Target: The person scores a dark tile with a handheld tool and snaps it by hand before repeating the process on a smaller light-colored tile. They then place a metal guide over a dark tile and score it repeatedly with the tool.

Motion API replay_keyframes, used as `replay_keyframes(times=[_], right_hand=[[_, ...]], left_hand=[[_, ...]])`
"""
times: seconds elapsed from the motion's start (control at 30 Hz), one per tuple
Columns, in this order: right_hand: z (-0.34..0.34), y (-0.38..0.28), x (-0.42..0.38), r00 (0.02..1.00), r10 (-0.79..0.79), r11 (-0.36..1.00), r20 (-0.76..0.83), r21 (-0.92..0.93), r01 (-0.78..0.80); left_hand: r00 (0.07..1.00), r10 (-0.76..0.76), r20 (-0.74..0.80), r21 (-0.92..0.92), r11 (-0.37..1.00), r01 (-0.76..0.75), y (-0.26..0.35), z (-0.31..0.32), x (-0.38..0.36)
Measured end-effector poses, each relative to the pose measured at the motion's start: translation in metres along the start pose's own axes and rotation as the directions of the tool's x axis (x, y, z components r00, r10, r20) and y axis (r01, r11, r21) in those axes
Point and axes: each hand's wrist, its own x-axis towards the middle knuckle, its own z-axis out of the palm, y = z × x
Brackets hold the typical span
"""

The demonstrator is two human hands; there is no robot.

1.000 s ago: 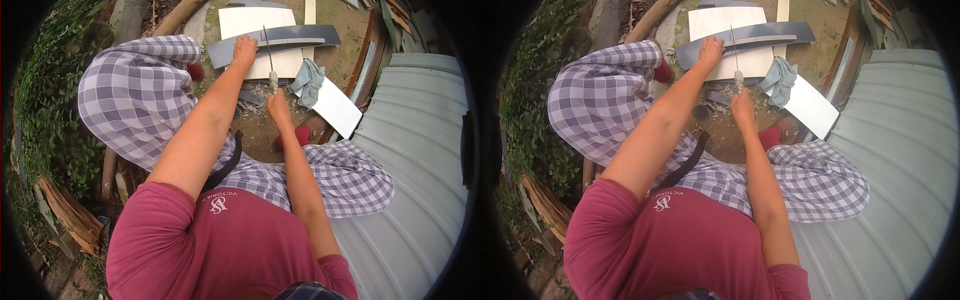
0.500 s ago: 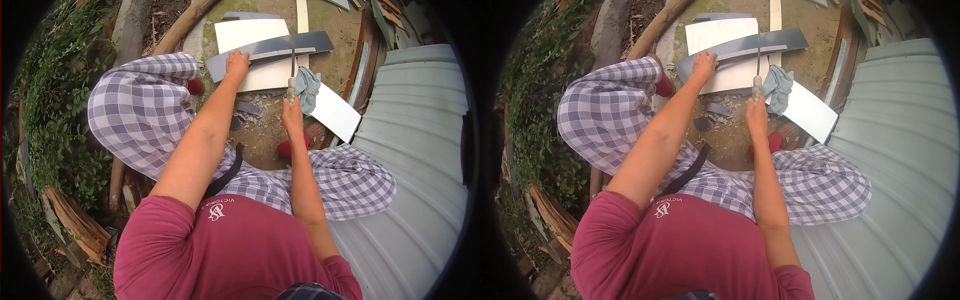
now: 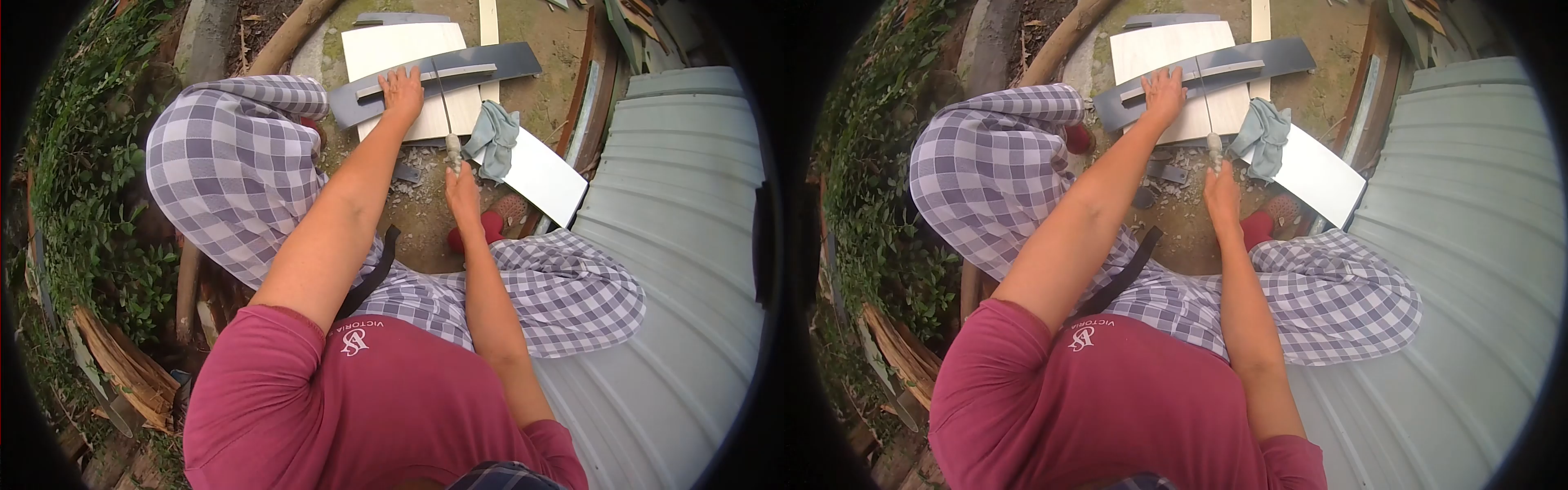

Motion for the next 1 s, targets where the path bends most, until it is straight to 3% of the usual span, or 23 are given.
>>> replay_keyframes(times=[0.07, 0.17, 0.33, 0.5, 0.57, 0.63, 0.7, 0.77, 0.87, 1.0], right_hand=[[0.000, 0.002, -0.001, 1.000, -0.007, 1.000, 0.016, -0.006, 0.007], [0.004, 0.005, 0.001, 1.000, 0.000, 1.000, 0.028, -0.032, 0.001], [0.015, -0.004, 0.008, 0.998, 0.035, 0.996, 0.059, -0.079, -0.031], [0.033, -0.019, 0.036, 0.998, 0.026, 0.998, 0.060, -0.059, -0.023], [0.037, -0.020, 0.022, 0.998, 0.026, 0.998, 0.052, -0.052, -0.023], [0.040, -0.005, -0.007, 0.994, 0.069, 0.997, 0.081, -0.052, -0.065], [0.039, -0.004, 0.001, 0.994, 0.083, 0.994, 0.073, -0.084, -0.076], [0.027, -0.019, 0.027, 0.997, 0.063, 0.994, 0.038, -0.091, -0.059], [0.023, -0.028, 0.041, 0.996, 0.069, 0.988, 0.063, -0.139, -0.060], [0.036, -0.012, 0.004, 0.994, 0.075, 0.992, 0.083, -0.108, -0.066]], left_hand=[[0.999, 0.033, -0.027, 0.097, 0.995, -0.030, -0.002, 0.009, -0.001], [0.994, 0.053, -0.100, 0.002, 0.999, -0.053, -0.003, 0.012, -0.001], [0.987, 0.098, -0.128, 0.012, 0.995, -0.097, -0.007, 0.010, -0.001], [0.983, 0.120, -0.136, 0.039, 0.992, -0.116, -0.006, 0.009, -0.002], [0.994, 0.095, -0.051, 0.027, 0.995, -0.094, -0.007, 0.006, 0.000], [0.992, 0.109, -0.069, 0.025, 0.994, -0.107, -0.006, 0.000, 0.003], [0.992, 0.115, -0.055, 0.017, 0.993, -0.114, -0.009, 0.008, -0.004], [0.981, 0.137, -0.136, 0.037, 0.990, -0.133, -0.008, 0.010, -0.002], [0.989, 0.121, -0.084, 0.048, 0.992, -0.117, -0.005, 0.004, -0.002], [0.989, 0.131, -0.064, 0.048, 0.991, -0.128, -0.008, 0.002, -0.001]])
